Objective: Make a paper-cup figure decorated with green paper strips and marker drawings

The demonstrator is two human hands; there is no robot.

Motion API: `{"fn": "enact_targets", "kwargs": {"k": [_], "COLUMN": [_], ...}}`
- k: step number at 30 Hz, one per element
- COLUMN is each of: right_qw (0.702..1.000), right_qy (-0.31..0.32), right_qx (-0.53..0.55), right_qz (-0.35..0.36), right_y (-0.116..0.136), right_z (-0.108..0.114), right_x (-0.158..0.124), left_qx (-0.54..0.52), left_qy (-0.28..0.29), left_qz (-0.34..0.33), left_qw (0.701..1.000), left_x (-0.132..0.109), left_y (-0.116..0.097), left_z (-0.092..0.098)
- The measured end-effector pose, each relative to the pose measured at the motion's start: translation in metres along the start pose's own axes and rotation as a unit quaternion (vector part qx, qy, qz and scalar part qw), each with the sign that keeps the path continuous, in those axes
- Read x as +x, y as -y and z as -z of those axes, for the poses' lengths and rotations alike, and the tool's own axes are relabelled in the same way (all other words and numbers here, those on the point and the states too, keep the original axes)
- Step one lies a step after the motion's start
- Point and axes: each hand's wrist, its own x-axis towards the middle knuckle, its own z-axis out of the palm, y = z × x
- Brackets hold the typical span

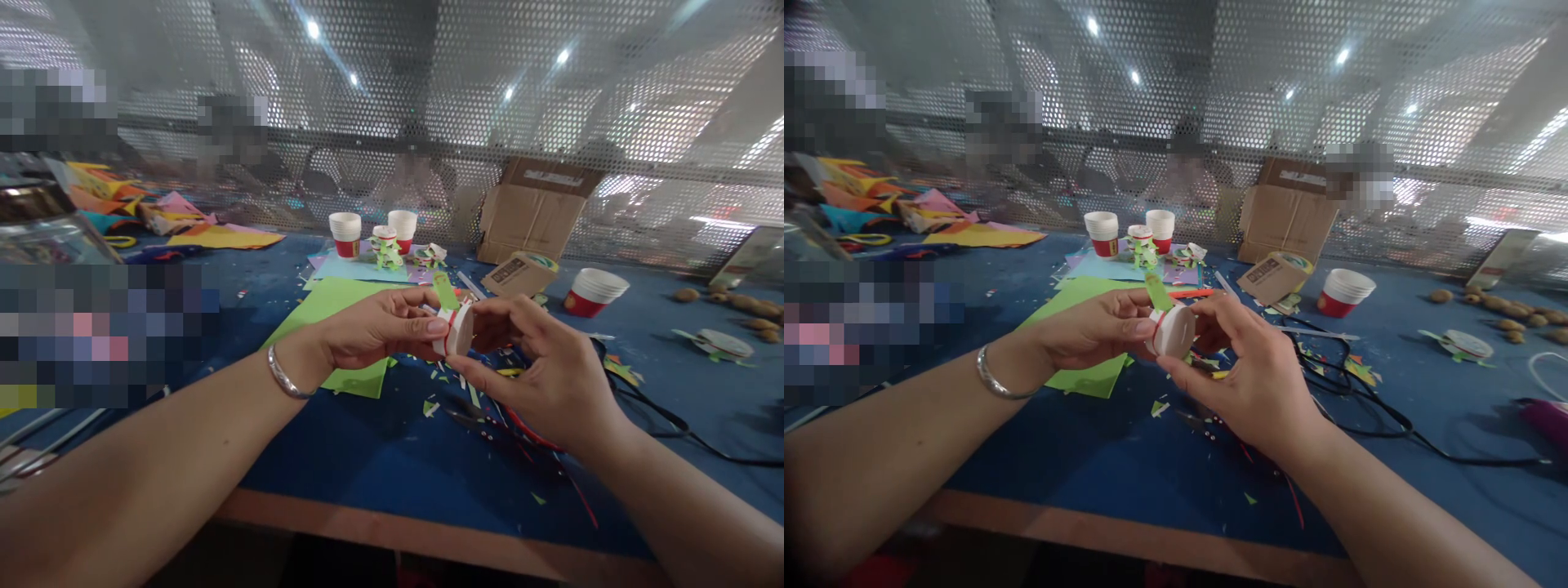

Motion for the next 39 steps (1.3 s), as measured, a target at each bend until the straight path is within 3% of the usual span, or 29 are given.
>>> {"fn": "enact_targets", "kwargs": {"k": [9,13,17,23,31,39], "right_qw": [0.998,0.997,0.996,1.000,0.999,0.995], "right_qy": [0.002,0.010,0.015,-0.007,0.023,0.028], "right_qx": [-0.057,-0.076,-0.085,-0.016,0.028,0.087], "right_qz": [0.025,0.019,0.009,0.023,0.015,-0.030], "right_y": [-0.005,-0.006,-0.006,-0.007,-0.004,-0.003], "right_z": [0.000,-0.001,0.000,0.007,0.006,0.007], "right_x": [0.002,0.003,0.004,0.006,0.008,0.007], "left_qx": [0.027,0.103,0.163,0.196,0.212,0.213], "left_qy": [0.003,-0.033,-0.025,0.019,0.073,0.071], "left_qz": [-0.007,-0.027,-0.057,-0.048,-0.004,-0.001], "left_qw": [1.000,0.994,0.985,0.979,0.975,0.975], "left_x": [-0.001,-0.001,-0.002,-0.004,-0.005,-0.007], "left_y": [0.001,0.002,0.001,-0.003,-0.005,-0.006], "left_z": [0.004,0.001,-0.002,-0.001,-0.009,-0.009]}}
